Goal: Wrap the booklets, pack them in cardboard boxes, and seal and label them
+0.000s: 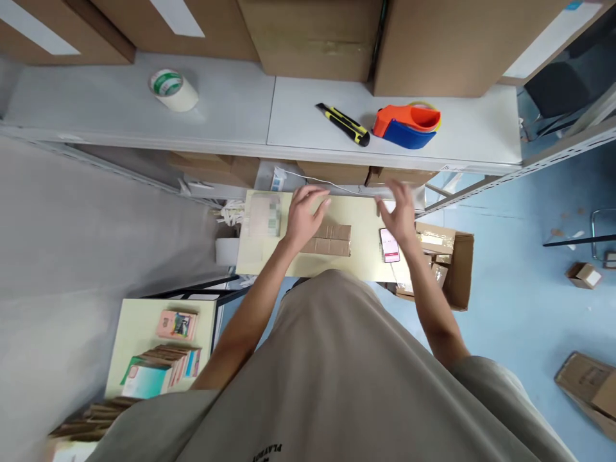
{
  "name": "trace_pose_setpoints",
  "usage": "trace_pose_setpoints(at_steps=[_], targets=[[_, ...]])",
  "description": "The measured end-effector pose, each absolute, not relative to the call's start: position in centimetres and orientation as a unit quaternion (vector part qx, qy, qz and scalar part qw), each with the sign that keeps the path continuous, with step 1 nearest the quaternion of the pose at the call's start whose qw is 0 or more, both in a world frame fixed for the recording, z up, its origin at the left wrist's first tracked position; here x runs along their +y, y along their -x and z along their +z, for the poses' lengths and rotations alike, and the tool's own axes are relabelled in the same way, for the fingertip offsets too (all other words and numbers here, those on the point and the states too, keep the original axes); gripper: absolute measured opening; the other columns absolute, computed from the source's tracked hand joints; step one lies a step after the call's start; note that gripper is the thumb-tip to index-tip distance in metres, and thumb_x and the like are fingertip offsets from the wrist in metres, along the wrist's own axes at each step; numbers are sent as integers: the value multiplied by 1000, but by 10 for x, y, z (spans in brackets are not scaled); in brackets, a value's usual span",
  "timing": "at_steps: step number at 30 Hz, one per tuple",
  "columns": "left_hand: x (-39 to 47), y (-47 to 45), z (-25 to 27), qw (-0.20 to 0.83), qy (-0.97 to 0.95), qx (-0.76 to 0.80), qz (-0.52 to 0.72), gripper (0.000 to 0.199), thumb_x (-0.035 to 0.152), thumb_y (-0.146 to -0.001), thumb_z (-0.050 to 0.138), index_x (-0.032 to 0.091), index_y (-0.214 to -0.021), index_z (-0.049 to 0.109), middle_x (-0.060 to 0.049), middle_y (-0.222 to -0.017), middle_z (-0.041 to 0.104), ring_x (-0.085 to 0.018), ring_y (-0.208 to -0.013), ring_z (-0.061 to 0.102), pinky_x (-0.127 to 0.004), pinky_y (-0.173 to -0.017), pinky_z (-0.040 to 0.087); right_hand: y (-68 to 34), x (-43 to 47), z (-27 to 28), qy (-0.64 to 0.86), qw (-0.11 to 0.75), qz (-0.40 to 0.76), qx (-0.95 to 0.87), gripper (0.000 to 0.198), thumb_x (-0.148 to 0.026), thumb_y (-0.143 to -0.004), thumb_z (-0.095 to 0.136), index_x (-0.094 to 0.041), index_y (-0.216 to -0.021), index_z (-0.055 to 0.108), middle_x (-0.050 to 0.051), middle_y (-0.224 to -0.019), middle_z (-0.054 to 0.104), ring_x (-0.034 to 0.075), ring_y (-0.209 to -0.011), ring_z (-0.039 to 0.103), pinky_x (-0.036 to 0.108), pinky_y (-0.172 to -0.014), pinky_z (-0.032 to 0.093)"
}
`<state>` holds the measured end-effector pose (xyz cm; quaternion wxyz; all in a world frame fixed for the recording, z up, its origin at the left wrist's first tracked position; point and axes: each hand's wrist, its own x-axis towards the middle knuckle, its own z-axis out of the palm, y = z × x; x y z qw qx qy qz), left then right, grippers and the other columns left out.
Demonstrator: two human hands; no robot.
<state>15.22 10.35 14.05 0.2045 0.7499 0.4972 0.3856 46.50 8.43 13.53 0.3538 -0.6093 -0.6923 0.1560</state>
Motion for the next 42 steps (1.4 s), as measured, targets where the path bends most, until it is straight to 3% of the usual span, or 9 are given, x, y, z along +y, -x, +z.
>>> trace_pose_setpoints(at_steps=[4, 7, 10, 13, 18, 24, 31, 39, 42], targets=[[162, -223, 187, 195, -765, 435, 433, 40, 57, -123, 58, 27, -141, 79, -12, -137, 78, -29, -136, 72, -49, -123, 57, -506, 171, 196, 640, 283, 45, -713, 62, -60, -120, 48, -21, -169, 55, 25, -175, 55, 45, -164, 51, 75, -136, 41], [188, -265, 206, 205, -773, 397, 451, 43, 57, -125, 53, 25, -142, 76, -12, -139, 79, -26, -130, 73, -47, -118, 58, -515, 221, 217, 670, 179, 26, -720, 61, -50, -124, 40, -6, -162, 54, 34, -165, 60, 44, -161, 54, 71, -137, 36], [193, -289, 212, 228, -772, 372, 462, 43, 56, -125, 51, 25, -142, 75, -12, -137, 79, -25, -125, 75, -44, -112, 60, -516, 251, 213, 681, 121, 35, -722, 59, -50, -124, 42, -1, -154, 58, 35, -152, 69, 44, -154, 61, 70, -136, 36], [178, -292, 207, 270, -755, 369, 470, 39, 55, -124, 54, 26, -139, 76, -11, -135, 79, -25, -127, 77, -43, -109, 62, -517, 256, 201, 687, 149, 38, -711, 58, -57, -122, 49, -7, -148, 61, 31, -144, 75, 46, -147, 68, 71, -133, 41], [116, -260, 186, 371, -679, 398, 493, 34, 55, -118, 67, 25, -132, 77, -11, -127, 82, -24, -116, 81, -41, -104, 66, -502, 184, 180, 679, 292, 76, -669, 68, -72, -116, 54, -13, -150, 58, 28, -137, 77, 44, -132, 76, 68, -123, 54], [23, -212, 152, 463, -592, 449, 483, 38, 60, -109, 79, 24, -121, 73, -10, -120, 82, -21, -106, 81, -35, -96, 69, -418, 43, 163, 558, 406, 407, -599, 78, -94, -103, 63, -28, -144, 63, 12, -117, 80, 33, -107, 78, 54, -100, 71], [-28, -165, 143, 448, -567, 510, 467, 35, 58, -107, 82, 24, -111, 73, -6, -110, 80, -20, -97, 79, -34, -91, 69, -345, -11, 160, 537, 395, 542, -512, 81, -95, -95, 74, -28, -139, 66, 9, -116, 78, 30, -104, 75, 51, -100, 70], [-42, -114, 154, 461, -574, 514, 440, 25, 51, -108, 80, 26, -110, 77, -7, -110, 83, -22, -100, 79, -38, -92, 68, -307, -17, 162, 563, 330, 509, -561, 74, -96, -102, 63, -27, -129, 65, 9, -115, 76, 30, -104, 73, 50, -98, 68], [-32, -87, 156, 497, -547, 513, 436, 30, 50, -104, 83, 25, -121, 79, -8, -119, 83, -23, -103, 80, -38, -93, 68, -303, -17, 166, 569, 283, 498, -590, 71, -95, -101, 65, -28, -124, 64, 9, -110, 75, 30, -99, 72, 50, -92, 68]])
